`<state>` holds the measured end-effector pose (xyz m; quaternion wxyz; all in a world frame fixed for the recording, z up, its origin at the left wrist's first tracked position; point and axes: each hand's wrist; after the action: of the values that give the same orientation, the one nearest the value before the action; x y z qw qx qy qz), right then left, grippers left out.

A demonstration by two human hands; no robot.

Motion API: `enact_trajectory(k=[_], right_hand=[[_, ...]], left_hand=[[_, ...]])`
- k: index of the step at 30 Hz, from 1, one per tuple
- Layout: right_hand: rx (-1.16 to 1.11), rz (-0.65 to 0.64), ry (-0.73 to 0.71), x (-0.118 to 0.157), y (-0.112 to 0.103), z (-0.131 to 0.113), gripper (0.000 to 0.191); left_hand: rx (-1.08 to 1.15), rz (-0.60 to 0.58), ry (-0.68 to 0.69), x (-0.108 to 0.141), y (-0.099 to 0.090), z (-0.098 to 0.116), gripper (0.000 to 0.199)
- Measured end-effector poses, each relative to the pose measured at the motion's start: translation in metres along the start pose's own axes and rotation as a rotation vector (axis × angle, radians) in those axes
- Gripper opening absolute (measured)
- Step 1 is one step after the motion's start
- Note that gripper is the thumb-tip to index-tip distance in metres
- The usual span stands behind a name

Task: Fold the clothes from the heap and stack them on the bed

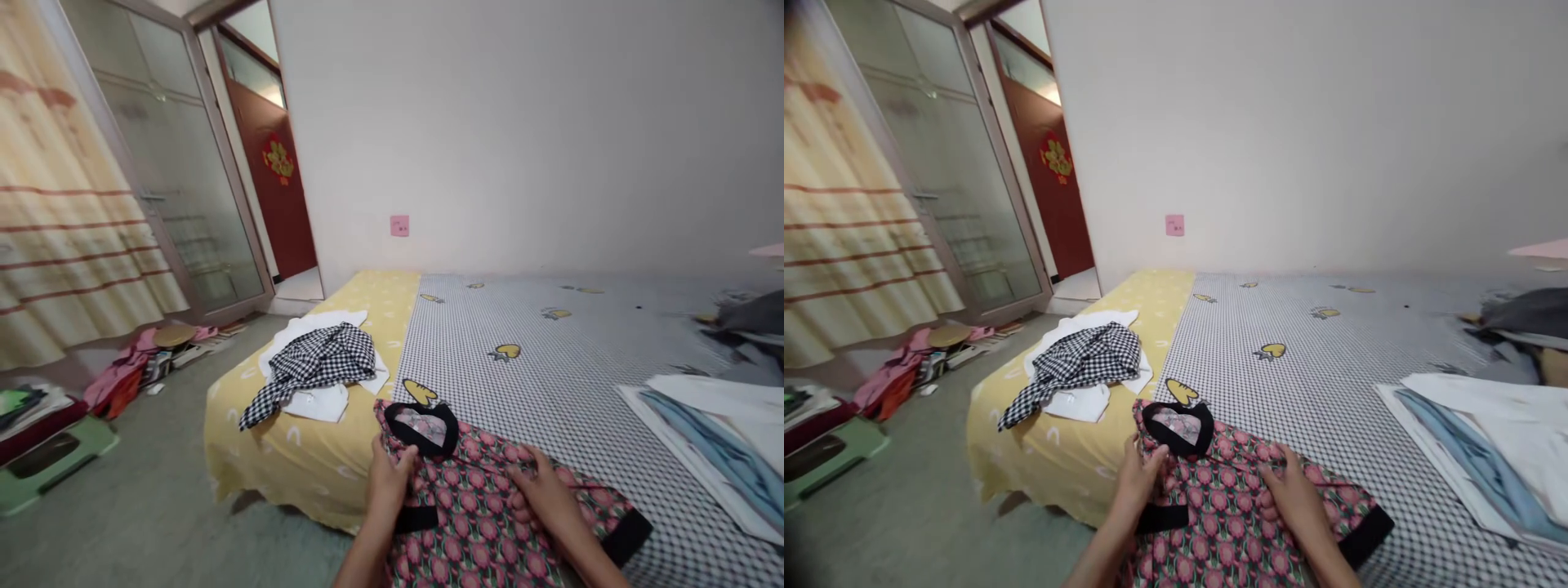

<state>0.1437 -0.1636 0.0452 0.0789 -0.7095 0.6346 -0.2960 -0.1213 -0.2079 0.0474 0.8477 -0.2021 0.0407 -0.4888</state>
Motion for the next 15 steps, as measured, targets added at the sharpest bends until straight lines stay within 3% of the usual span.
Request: enact_trajectory(k=[2, 4, 7, 9, 12, 14, 15], right_hand=[[-0.008, 0.068, -0.028, -0.003, -0.005, 0.004, 0.06], [-0.004, 0.173, -0.106, -0.002, -0.024, 0.001, 0.046], [-0.01, 0.421, -0.207, 0.014, -0.073, -0.022, 0.044], [-0.01, 0.585, -0.3, 0.036, -0.108, -0.054, 0.046], [-0.04, 0.835, -0.505, 0.084, -0.148, -0.115, 0.044], [-0.114, 0.968, -0.618, 0.12, -0.163, -0.148, 0.046], [-0.143, 1.047, -0.663, 0.137, -0.169, -0.158, 0.046]], left_hand=[[-0.039, 0.027, 0.012, -0.012, -0.001, 0.01, 0.04], [-0.04, 0.036, 0.047, -0.021, -0.016, 0.024, 0.025], [-0.027, 0.067, 0.201, -0.029, -0.065, 0.056, 0.017], [-0.014, 0.095, 0.334, -0.028, -0.108, 0.089, 0.019], [0.01, 0.205, 0.501, -0.009, -0.166, 0.156, 0.027], [0.096, 0.382, 0.605, 0.019, -0.189, 0.2, 0.031], [0.204, 0.413, 0.619, 0.035, -0.196, 0.219, 0.034]])
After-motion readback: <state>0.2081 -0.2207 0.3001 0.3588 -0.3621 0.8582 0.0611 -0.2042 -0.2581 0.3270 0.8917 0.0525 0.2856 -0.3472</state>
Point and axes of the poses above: each hand's wrist, its own x-axis away from the middle knuckle, its own y-axis out of the palm, z = x × y, and after that the axes turned 3 degrees about -z, right-handed
